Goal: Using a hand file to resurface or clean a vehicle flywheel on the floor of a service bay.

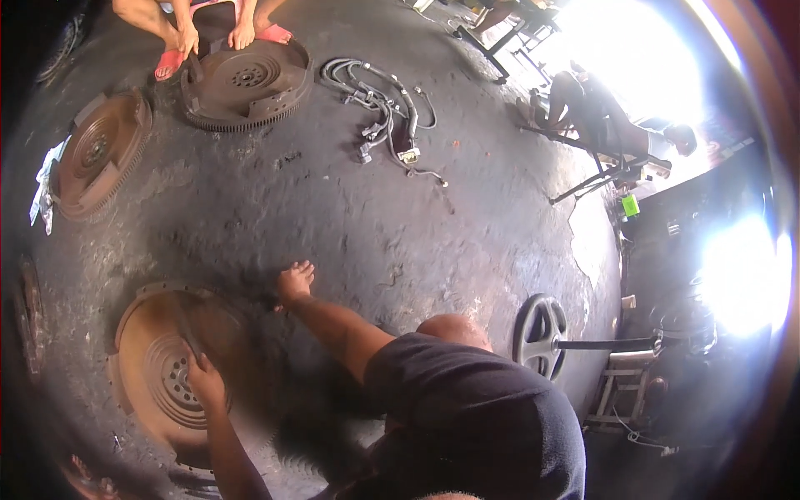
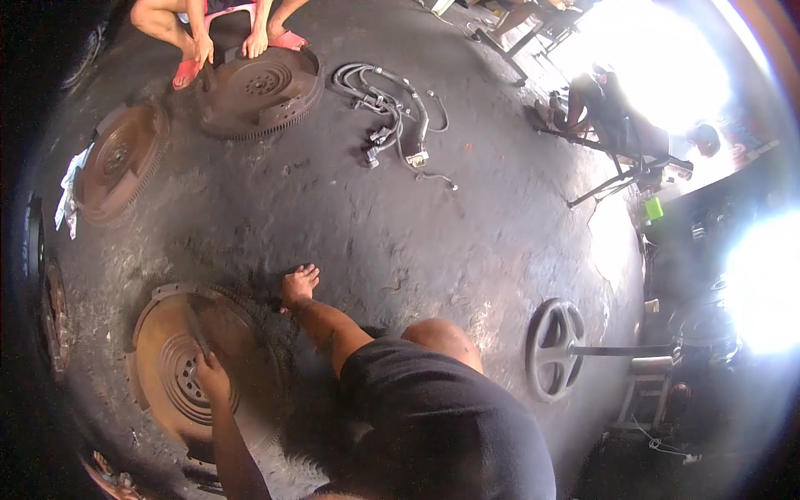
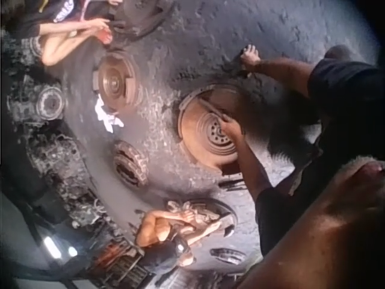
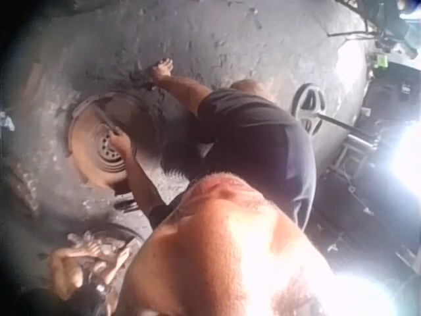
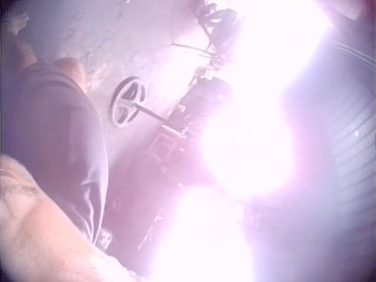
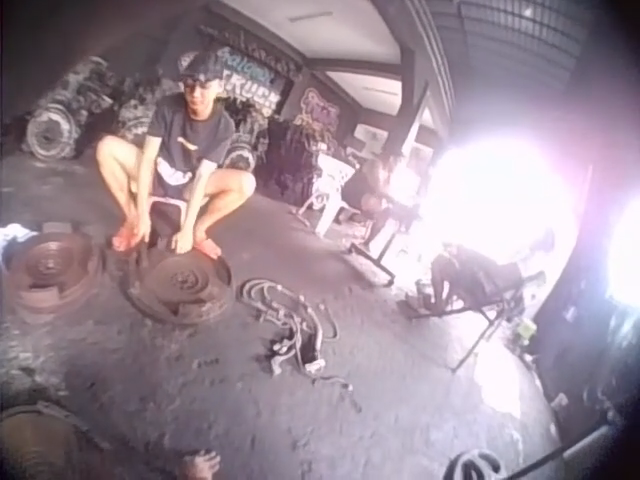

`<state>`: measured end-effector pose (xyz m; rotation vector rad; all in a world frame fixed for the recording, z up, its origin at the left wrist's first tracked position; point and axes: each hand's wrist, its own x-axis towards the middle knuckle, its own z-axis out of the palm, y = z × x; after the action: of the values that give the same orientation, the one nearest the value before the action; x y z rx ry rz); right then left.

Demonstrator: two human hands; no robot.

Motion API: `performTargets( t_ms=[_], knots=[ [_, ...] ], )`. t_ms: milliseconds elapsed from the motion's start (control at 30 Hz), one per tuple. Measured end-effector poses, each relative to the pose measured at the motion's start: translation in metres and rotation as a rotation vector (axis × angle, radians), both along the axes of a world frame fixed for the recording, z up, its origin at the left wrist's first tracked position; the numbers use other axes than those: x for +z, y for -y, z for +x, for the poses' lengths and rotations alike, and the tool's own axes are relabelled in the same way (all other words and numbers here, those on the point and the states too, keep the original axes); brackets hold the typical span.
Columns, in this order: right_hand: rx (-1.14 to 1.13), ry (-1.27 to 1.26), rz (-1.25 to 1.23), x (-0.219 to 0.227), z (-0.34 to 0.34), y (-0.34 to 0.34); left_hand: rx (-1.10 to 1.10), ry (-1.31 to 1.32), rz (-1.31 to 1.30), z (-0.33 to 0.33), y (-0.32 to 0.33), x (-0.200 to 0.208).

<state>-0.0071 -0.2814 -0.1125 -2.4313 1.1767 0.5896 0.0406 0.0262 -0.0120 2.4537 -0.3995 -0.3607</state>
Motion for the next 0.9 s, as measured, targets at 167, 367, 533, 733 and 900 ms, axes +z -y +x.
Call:
performTargets(
  t_ms=[167,367,533,733,900],
  knots=[
    [-0.078,0.037,0.006,0.019,0.0,-0.012,-0.319,0.054,-0.089,-0.044,-0.033,-0.008],
    [-0.092,-0.065,0.032,0.038,0.006,-0.008,-0.519,-0.368,0.633,-0.045,-0.035,0.068],
    [-0.032,0.053,0.062,0.036,-0.009,-0.007,-0.557,-0.308,0.473,-0.057,-0.057,0.073],
    [-0.143,-0.09,0.063,0.052,0.015,-0.005,-0.484,0.069,0.044,-0.073,-0.059,0.024],
    [-0.122,-0.106,0.084,0.048,0.016,-0.011,-0.058,0.061,0.047,-0.086,-0.041,-0.009]
  ],
)
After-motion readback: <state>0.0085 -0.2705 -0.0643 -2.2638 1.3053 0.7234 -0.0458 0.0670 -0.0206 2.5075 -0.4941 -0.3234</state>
